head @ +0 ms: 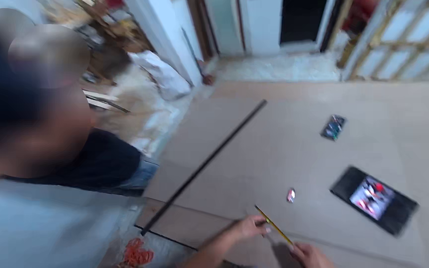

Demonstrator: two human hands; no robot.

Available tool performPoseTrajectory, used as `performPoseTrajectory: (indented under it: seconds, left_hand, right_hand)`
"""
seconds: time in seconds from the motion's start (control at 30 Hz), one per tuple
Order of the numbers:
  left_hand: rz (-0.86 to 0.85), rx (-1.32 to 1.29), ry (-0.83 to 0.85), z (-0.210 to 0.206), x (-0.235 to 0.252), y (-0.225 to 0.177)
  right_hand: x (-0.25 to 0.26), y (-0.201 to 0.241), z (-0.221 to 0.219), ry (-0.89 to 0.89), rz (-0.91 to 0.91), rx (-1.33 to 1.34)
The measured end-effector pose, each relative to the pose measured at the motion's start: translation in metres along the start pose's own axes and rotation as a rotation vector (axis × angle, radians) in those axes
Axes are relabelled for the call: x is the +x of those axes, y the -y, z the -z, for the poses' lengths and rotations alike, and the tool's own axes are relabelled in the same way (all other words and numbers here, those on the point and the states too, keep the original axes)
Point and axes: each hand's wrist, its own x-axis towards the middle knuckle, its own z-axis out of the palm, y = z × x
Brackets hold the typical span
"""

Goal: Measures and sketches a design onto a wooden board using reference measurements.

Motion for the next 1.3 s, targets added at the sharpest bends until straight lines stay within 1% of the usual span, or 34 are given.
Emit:
performPoseTrajectory:
  seconds: [0.03, 0.1, 0.2, 0.27, 0.33, 0.4, 0.47, 0.53, 0.57, 0.63, 0.73, 0.77, 0.83, 0.93, 1.0, 1.07, 1.13, 1.2, 1.3]
  left_hand:
    - [0.006, 0.015, 0.039, -0.001, 0.001, 0.0]
    - [0.036, 0.035, 0.05, -0.002, 0.003, 0.002]
    - [0.087, -0.009, -0.007, -0.004, 0.008, 0.011]
    - [0.074, -0.054, -0.06, -0.001, 0.014, 0.016]
    - [0.064, -0.185, -0.167, 0.003, 0.019, 0.019]
    - [0.074, -0.367, -0.341, 0.012, 0.021, 0.023]
    - [0.058, -0.508, -0.498, 0.028, 0.023, 0.035]
    - [0.071, -0.572, -0.575, 0.046, 0.022, 0.049]
    - [0.102, -0.554, -0.587, 0.056, 0.02, 0.053]
    - [0.179, -0.456, -0.637, 0.075, 0.015, 0.056]
    - [0.285, -0.321, -0.833, 0.115, 0.006, 0.076]
    - [0.314, -0.284, -0.901, 0.131, 0.004, 0.087]
    - [0.358, -0.216, -0.983, 0.161, 0.0, 0.104]
    - [0.417, -0.116, -1.086, 0.182, -0.001, 0.122]
    - [0.448, -0.014, -1.12, 0.178, 0.0, 0.122]
    - [0.44, 0.131, -1.12, 0.159, -0.001, 0.111]
    - [0.388, 0.395, -1.055, 0.131, -0.003, 0.107]
    - [0.314, 0.611, -0.95, 0.11, -0.001, 0.106]
    - [0.276, 0.761, -0.867, 0.099, 0.006, 0.108]
  right_hand:
    - [0.004, 0.003, 0.003, 0.038, -0.015, -0.011]
    - [0.011, 0.003, 0.005, 0.074, 0.011, -0.003]
    - [0.021, 0.005, 0.007, 0.125, 0.07, -0.017]
    - [0.029, 0.011, 0.012, 0.139, 0.072, -0.059]
    - [0.041, 0.011, 0.019, 0.144, 0.06, -0.097]
    - [0.055, 0.012, 0.025, 0.154, 0.049, -0.14]
    - [0.071, 0.015, 0.029, 0.164, 0.044, -0.188]
    - [0.087, 0.024, 0.031, 0.194, 0.033, -0.233]
    - [0.094, 0.03, 0.031, 0.205, 0.032, -0.258]
    - [0.109, 0.041, 0.031, 0.197, 0.049, -0.305]
    - [0.127, 0.051, 0.035, 0.097, 0.04, -0.42]
    - [0.132, 0.052, 0.038, 0.066, 0.009, -0.481]
    - [0.141, 0.05, 0.043, -0.001, -0.061, -0.561]
    - [0.145, 0.048, 0.05, -0.09, -0.136, -0.638]
    - [0.146, 0.048, 0.053, -0.124, -0.164, -0.657]
    - [0.147, 0.046, 0.053, -0.155, -0.167, -0.661]
    - [0.148, 0.046, 0.052, -0.149, -0.17, -0.679]
    - [0.151, 0.043, 0.052, -0.144, -0.167, -0.698]
    - [0.155, 0.037, 0.053, -0.135, -0.142, -0.716]
